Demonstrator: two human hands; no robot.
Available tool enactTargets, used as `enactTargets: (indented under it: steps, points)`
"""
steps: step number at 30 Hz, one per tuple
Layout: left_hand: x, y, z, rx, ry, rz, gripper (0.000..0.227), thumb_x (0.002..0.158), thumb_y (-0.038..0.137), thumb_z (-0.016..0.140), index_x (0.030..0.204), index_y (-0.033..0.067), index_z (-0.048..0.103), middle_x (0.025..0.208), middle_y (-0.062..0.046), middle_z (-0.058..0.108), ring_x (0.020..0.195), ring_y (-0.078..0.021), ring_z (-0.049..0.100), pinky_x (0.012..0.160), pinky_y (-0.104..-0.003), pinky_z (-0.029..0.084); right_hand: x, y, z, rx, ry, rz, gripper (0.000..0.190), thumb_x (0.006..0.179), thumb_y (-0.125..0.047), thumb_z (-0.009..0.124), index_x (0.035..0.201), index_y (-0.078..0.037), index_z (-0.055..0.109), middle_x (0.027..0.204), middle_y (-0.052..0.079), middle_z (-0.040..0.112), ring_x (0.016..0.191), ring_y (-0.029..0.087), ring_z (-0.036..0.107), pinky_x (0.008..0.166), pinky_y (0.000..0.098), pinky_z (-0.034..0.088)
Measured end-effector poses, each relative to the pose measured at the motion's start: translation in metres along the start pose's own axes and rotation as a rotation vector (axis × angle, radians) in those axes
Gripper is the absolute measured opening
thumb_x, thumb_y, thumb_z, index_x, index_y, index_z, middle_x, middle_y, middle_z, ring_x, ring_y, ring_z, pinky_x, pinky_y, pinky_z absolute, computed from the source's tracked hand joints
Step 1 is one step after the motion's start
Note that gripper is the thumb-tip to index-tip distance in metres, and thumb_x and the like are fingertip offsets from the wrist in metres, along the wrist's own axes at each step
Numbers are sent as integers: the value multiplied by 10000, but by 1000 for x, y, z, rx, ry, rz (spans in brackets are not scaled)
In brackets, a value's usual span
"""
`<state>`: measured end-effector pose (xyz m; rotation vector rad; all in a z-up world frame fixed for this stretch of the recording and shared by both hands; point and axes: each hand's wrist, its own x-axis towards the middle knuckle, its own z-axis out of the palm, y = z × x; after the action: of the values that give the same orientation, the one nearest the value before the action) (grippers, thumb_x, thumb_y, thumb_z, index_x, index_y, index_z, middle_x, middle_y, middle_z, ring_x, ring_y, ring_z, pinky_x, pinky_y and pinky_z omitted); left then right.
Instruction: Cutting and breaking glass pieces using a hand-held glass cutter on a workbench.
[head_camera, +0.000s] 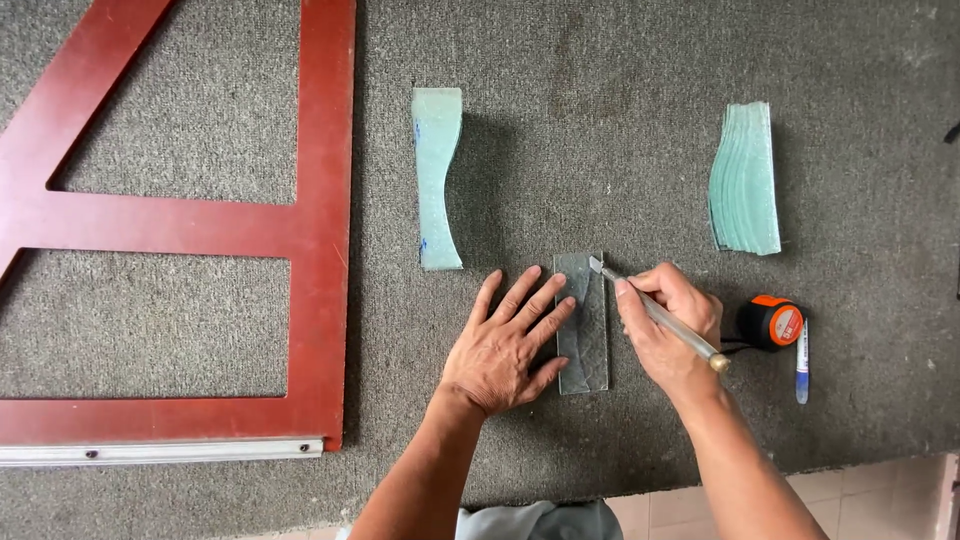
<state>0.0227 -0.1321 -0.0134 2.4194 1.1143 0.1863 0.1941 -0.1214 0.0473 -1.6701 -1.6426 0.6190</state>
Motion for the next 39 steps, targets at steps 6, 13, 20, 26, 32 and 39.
enactTargets:
  steps: [6, 13, 20, 26, 32, 39]
  points:
    - [0, 1, -1, 1, -5, -6, 610, 758, 480, 408, 1297, 245, 247, 1399, 21, 134, 1299, -204, 99, 1036, -465, 58, 2, 10, 2, -61, 0, -77, 124, 747, 17, 601, 653, 15, 521, 577, 132, 579, 393, 233, 547, 329, 266, 396]
    - [-1, 1, 0, 0, -4, -4, 606, 765, 478, 397, 1298, 234, 245, 1399, 13, 134, 1299, -205, 95, 1038, -460, 46, 4, 5, 5, -34, -7, 4, 121, 726, 40, 598, 638, 31, 516, 579, 153, 567, 414, 232, 549, 328, 278, 387]
    - [0, 1, 1, 27, 0, -22, 681, 750, 498, 395, 1328, 208, 183, 1399, 23, 141, 1301, -182, 92, 1046, -442, 40, 4, 7, 6, 5, -25, 45, 122, 720, 65, 570, 623, 24, 508, 570, 140, 555, 419, 198, 534, 344, 266, 391]
    - [0, 0, -1, 24, -7, -17, 698, 748, 494, 405, 1334, 198, 170, 1399, 24, 140, 1300, -186, 91, 1046, -442, 34, 1, 11, 9, -1, -6, 83, 121, 709, 52, 569, 618, 15, 499, 583, 129, 547, 443, 203, 536, 362, 269, 384]
    - [0, 1, 1, 23, 15, -20, 706, 741, 498, 407, 1335, 197, 172, 1398, 27, 149, 1299, -184, 98, 1045, -440, 44, 3, 6, 9, -35, -9, 78, 133, 692, 57, 560, 592, 5, 488, 563, 123, 544, 430, 195, 523, 360, 260, 371]
    - [-3, 1, -8, -18, 22, 9, 659, 765, 477, 405, 1320, 171, 224, 1390, 12, 187, 1299, -179, 125, 1045, -434, 60, -8, 10, 11, -79, 9, 190, 119, 717, -39, 577, 629, -26, 498, 621, 134, 555, 522, 243, 545, 422, 315, 385]
